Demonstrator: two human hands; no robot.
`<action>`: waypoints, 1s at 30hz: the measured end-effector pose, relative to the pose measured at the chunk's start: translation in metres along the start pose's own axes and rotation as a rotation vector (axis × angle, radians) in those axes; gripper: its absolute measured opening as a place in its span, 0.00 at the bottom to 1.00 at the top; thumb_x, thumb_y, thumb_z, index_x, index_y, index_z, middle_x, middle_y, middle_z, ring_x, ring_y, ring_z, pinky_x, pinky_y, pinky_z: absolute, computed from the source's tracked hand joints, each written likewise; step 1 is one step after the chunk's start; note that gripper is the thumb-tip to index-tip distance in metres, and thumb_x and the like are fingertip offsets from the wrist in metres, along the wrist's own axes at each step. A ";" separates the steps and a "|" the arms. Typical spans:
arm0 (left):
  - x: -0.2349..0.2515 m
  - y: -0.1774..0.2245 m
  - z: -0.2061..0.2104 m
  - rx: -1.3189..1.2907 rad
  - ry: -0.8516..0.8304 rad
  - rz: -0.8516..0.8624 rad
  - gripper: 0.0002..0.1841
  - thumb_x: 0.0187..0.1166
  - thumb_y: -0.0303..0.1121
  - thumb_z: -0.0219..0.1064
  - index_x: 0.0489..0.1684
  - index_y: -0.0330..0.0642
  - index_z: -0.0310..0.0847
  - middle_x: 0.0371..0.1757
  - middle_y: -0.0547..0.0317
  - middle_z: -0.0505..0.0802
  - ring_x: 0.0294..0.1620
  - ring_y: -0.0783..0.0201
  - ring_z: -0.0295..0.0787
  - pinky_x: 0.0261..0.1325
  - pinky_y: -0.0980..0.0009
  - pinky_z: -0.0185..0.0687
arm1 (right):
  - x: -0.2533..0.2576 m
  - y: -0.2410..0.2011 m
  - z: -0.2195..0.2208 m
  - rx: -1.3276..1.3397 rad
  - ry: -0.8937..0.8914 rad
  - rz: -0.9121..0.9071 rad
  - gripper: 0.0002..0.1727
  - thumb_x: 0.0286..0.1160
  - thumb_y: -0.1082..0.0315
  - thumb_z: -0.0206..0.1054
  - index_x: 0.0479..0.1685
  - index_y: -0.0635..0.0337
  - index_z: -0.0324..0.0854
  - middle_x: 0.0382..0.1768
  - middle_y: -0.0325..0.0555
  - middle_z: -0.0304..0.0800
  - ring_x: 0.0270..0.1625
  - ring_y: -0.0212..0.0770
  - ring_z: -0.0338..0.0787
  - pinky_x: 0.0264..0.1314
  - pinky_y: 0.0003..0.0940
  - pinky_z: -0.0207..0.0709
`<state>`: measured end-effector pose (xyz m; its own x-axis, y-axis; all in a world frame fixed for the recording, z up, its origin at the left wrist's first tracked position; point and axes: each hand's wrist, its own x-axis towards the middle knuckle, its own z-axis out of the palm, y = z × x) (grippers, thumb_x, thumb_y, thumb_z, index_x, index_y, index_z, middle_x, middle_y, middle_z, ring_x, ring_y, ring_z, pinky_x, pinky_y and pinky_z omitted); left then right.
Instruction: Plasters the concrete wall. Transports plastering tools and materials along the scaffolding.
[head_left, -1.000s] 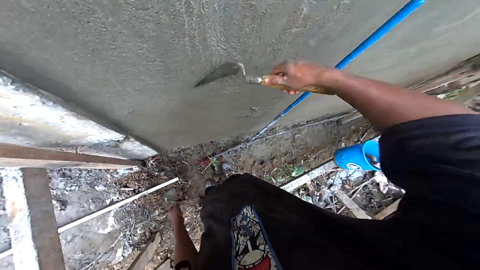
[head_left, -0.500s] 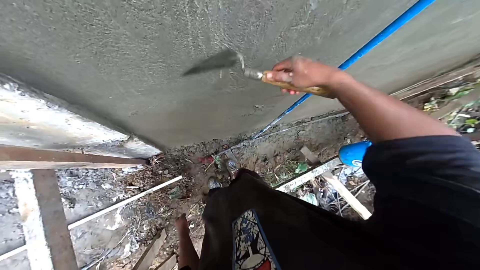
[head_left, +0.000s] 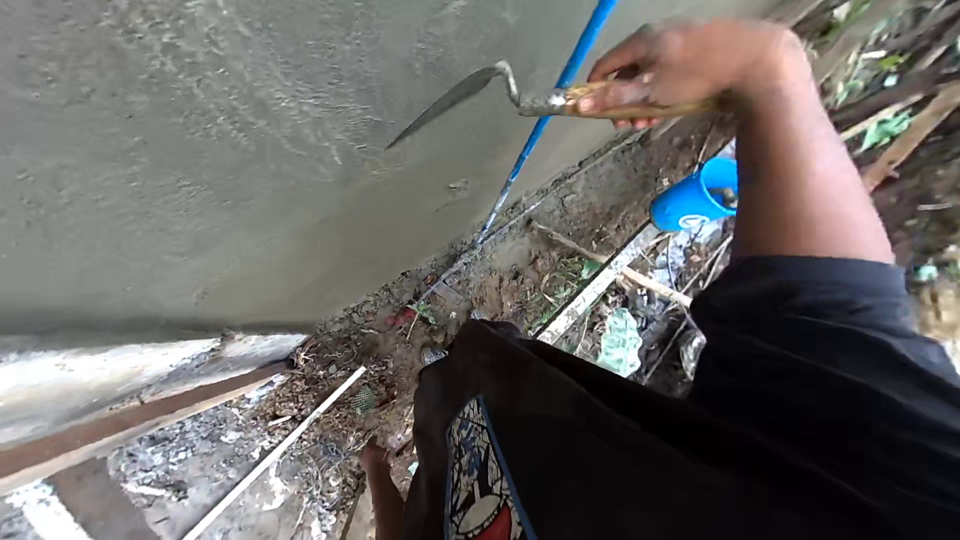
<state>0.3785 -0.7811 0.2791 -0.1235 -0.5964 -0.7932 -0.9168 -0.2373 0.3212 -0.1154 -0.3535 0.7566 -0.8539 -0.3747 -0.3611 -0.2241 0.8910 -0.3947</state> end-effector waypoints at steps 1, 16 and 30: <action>0.006 -0.001 0.003 0.043 -0.031 0.010 0.23 0.92 0.41 0.55 0.70 0.27 0.76 0.57 0.31 0.87 0.48 0.44 0.83 0.56 0.45 0.80 | -0.012 0.020 0.023 0.116 -0.023 0.049 0.22 0.87 0.46 0.60 0.56 0.56 0.84 0.28 0.45 0.85 0.24 0.41 0.85 0.31 0.43 0.84; 0.014 0.195 0.048 0.326 -0.334 0.283 0.21 0.94 0.36 0.50 0.76 0.30 0.69 0.62 0.34 0.84 0.51 0.50 0.83 0.54 0.55 0.81 | -0.221 0.138 0.522 1.189 0.055 1.449 0.26 0.84 0.64 0.65 0.74 0.72 0.71 0.57 0.61 0.84 0.47 0.45 0.87 0.55 0.43 0.81; -0.023 0.309 0.156 0.688 -0.365 0.349 0.20 0.94 0.33 0.50 0.77 0.31 0.69 0.65 0.34 0.84 0.55 0.49 0.84 0.58 0.54 0.81 | -0.111 0.208 0.492 1.474 0.182 1.349 0.23 0.89 0.59 0.61 0.72 0.66 0.72 0.42 0.53 0.85 0.33 0.40 0.85 0.41 0.38 0.84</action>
<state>0.0387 -0.7211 0.3163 -0.4485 -0.2362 -0.8620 -0.8154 0.5032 0.2863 0.1637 -0.2533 0.2986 -0.1614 0.3398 -0.9266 0.8851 -0.3653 -0.2882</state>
